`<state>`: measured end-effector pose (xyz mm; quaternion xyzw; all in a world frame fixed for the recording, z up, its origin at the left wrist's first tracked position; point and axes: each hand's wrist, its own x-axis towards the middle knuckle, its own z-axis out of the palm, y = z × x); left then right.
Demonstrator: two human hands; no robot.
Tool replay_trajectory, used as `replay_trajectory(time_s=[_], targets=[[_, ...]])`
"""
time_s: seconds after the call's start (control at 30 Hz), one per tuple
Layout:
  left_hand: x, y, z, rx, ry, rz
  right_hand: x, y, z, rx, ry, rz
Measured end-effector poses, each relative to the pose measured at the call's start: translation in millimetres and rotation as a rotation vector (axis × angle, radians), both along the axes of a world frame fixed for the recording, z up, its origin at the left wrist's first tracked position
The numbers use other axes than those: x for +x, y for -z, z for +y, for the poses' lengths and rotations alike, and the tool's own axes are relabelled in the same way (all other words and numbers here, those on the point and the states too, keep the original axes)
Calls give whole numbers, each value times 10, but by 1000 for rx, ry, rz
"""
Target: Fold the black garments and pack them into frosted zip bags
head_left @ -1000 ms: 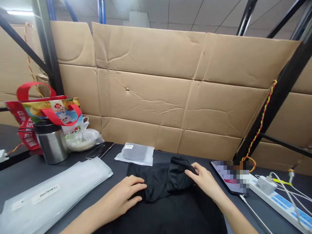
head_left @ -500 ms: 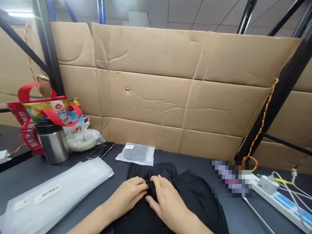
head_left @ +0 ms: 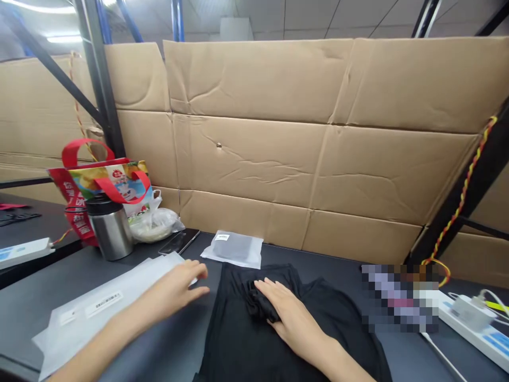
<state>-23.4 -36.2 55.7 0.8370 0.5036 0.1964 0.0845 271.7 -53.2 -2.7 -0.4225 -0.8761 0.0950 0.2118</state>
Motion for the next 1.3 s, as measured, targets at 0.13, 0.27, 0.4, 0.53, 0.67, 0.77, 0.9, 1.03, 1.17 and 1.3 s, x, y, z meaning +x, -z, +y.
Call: replay_trajectory(time_s=[0.13,0.27,0.4,0.53,0.67,0.77,0.9,1.03,1.17,1.3], targets=[[-599,-66,-94,-180,-123,133,3,-22,-16,5,21,19],[-835,98,-100,-235,-144,107,-4,-45,-18,-1,38,24],[-811,84,-42,-234,-128,53,-5,-16,-15,-16,45,80],[-407,-110,-66,-172,-93,-117,22,1,39,-85,27,357],[332,-39,-97,-290,29,-281,105,-70,132,-133,204,795],[814,193,-59,-454,118,-344,165,-146,112,-54,327,957],[1057,400,14,-621,198,-394,162,-196,-102,42,105,734],[999,429,36,-636,222,-439,142,-186,-309,-76,-182,263],[957,391,60,-588,178,-412,218,-153,-346,-176,-238,45],[976,220,20,-427,122,-348,240,-105,-333,-151,-258,-57]])
